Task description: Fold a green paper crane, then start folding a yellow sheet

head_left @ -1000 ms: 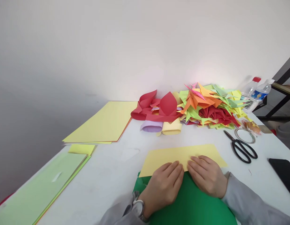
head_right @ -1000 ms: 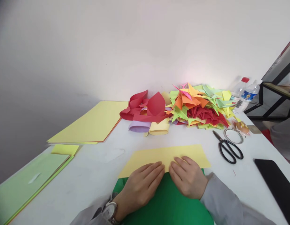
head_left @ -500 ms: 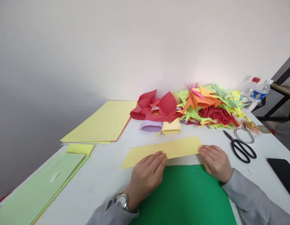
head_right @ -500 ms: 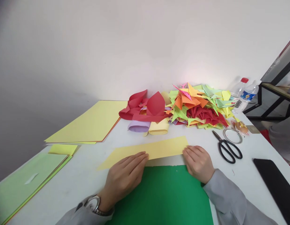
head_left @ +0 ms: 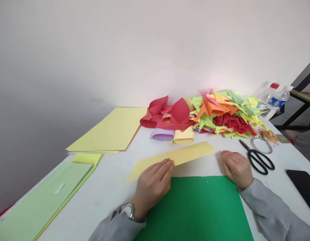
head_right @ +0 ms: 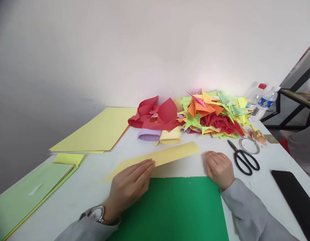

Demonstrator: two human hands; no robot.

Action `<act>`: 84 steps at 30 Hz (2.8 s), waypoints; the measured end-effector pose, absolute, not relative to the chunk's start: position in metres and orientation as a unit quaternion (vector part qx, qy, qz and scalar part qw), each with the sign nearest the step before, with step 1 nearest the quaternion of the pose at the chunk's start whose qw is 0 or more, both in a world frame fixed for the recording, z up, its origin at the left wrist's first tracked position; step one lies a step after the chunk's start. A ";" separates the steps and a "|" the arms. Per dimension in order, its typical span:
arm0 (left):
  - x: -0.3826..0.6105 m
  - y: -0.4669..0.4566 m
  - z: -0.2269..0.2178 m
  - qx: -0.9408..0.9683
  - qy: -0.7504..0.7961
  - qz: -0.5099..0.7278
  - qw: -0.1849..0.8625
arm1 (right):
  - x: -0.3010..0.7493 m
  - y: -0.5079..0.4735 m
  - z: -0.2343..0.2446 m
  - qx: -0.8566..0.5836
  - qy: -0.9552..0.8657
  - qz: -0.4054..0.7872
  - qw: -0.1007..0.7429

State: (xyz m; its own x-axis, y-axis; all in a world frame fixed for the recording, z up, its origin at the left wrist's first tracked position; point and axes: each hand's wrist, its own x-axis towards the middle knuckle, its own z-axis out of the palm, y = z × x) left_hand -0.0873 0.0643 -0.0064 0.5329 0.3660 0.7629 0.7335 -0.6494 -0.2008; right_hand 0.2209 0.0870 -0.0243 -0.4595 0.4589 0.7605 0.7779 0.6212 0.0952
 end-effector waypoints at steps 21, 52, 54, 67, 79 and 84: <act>-0.037 0.041 -0.013 -0.899 -0.218 -0.338 0.172 | 0.165 0.046 -0.020 -0.209 -0.904 -0.173 0.332; -0.120 0.082 0.006 -0.824 -0.335 -0.298 0.346 | 0.194 0.065 -0.021 -0.296 -0.845 -0.216 0.389; -0.123 0.082 0.008 -0.819 -0.339 -0.290 0.360 | 0.194 0.064 -0.020 -0.286 -0.847 -0.230 0.385; -0.141 0.080 0.012 -0.680 -0.455 -0.372 0.438 | 0.200 0.067 -0.018 -0.289 -0.850 -0.275 0.344; -0.171 0.077 0.016 -0.632 -0.471 -0.418 0.451 | 0.197 0.052 -0.005 -0.248 -0.844 -0.267 0.393; -0.170 0.077 0.016 -0.597 -0.554 -0.440 0.377 | 0.182 0.035 0.008 -0.178 -0.867 -0.265 0.382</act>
State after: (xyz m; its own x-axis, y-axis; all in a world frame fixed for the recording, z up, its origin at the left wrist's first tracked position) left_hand -0.1696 0.0771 0.0157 -0.0021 0.3302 0.9439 0.9941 -0.1020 0.0379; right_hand 0.1817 0.0348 0.0076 -0.6448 0.1055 0.7570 0.5110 0.7960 0.3243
